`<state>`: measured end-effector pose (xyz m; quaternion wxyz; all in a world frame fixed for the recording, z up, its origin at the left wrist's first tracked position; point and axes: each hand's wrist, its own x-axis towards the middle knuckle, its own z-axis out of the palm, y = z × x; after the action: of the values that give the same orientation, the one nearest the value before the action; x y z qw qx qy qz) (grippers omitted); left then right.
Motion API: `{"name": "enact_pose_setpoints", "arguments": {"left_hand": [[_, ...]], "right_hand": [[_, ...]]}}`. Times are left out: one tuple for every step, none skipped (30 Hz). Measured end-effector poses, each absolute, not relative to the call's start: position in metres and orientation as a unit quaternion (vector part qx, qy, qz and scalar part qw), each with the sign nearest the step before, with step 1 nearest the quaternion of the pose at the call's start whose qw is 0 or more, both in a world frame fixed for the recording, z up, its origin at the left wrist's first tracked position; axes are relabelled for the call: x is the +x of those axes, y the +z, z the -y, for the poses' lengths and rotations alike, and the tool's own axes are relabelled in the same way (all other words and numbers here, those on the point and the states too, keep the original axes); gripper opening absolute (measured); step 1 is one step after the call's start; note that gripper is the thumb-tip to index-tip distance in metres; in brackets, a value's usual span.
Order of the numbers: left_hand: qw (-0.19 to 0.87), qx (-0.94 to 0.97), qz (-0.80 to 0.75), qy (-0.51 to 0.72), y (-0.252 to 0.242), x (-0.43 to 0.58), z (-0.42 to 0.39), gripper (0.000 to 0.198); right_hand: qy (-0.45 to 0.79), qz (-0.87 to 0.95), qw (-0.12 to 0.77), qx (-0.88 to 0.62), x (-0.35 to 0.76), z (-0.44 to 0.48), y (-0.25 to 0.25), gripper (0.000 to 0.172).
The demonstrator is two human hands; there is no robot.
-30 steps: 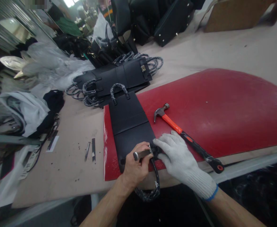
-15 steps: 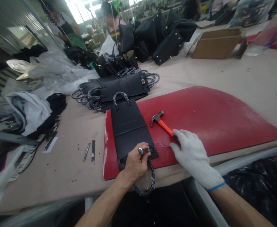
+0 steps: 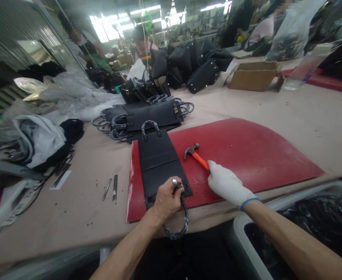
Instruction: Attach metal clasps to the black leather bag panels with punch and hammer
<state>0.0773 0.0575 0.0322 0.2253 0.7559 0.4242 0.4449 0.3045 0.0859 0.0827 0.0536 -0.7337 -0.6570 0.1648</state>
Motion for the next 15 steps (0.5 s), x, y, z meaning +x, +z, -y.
{"name": "enact_pose_setpoints", "arguments": {"left_hand": [[0.235, 0.756, -0.428, 0.436, 0.035, 0.078, -0.058, 0.015], [0.243, 0.755, -0.433, 0.427, 0.037, 0.079, -0.058, 0.014], [0.251, 0.754, -0.438, 0.42, 0.039, 0.079, -0.058, 0.014], [0.258, 0.752, -0.444, 0.413, 0.041, 0.08, -0.058, 0.014], [0.264, 0.75, -0.449, 0.409, 0.043, 0.08, -0.058, 0.015], [0.269, 0.747, -0.454, 0.404, 0.044, 0.081, -0.058, 0.015], [0.273, 0.746, -0.458, 0.4, 0.045, 0.081, -0.058, 0.015], [0.276, 0.745, -0.461, 0.396, 0.046, 0.082, -0.058, 0.016], [0.279, 0.744, -0.463, 0.392, 0.047, 0.082, -0.058, 0.017], [0.281, 0.745, -0.464, 0.389, 0.048, 0.083, -0.058, 0.018], [0.283, 0.745, -0.464, 0.387, 0.048, 0.083, -0.059, 0.019], [0.283, 0.745, -0.465, 0.386, 0.048, 0.084, -0.059, 0.02], [0.281, 0.746, -0.466, 0.385, 0.048, 0.084, -0.059, 0.02], [0.278, 0.746, -0.467, 0.385, 0.047, 0.084, -0.059, 0.019], [0.276, 0.746, -0.467, 0.385, 0.047, 0.085, -0.059, 0.019]], "right_hand": [[0.186, 0.649, 0.071, -0.734, 0.305, -0.087, 0.086, 0.041], [0.21, 0.641, 0.09, -0.732, 0.306, -0.088, 0.091, 0.038], [0.233, 0.635, 0.108, -0.729, 0.307, -0.086, 0.098, 0.035], [0.251, 0.631, 0.121, -0.724, 0.308, -0.083, 0.107, 0.033], [0.274, 0.625, 0.143, -0.716, 0.309, -0.078, 0.118, 0.033], [0.311, 0.616, 0.178, -0.702, 0.31, -0.071, 0.131, 0.036], [0.349, 0.605, 0.216, -0.682, 0.311, -0.062, 0.145, 0.041], [0.416, 0.575, 0.289, -0.643, 0.313, -0.052, 0.158, 0.043], [0.477, 0.544, 0.35, -0.596, 0.315, -0.042, 0.17, 0.044], [0.507, 0.525, 0.384, -0.565, 0.316, -0.032, 0.18, 0.045], [0.519, 0.516, 0.403, -0.549, 0.318, -0.023, 0.187, 0.046], [0.504, 0.528, 0.402, -0.552, 0.32, -0.015, 0.191, 0.044], [0.465, 0.556, 0.388, -0.569, 0.321, -0.009, 0.193, 0.042], [0.407, 0.595, 0.365, -0.589, 0.322, -0.003, 0.193, 0.039], [0.341, 0.634, 0.342, -0.604, 0.323, 0.001, 0.194, 0.037]]}}
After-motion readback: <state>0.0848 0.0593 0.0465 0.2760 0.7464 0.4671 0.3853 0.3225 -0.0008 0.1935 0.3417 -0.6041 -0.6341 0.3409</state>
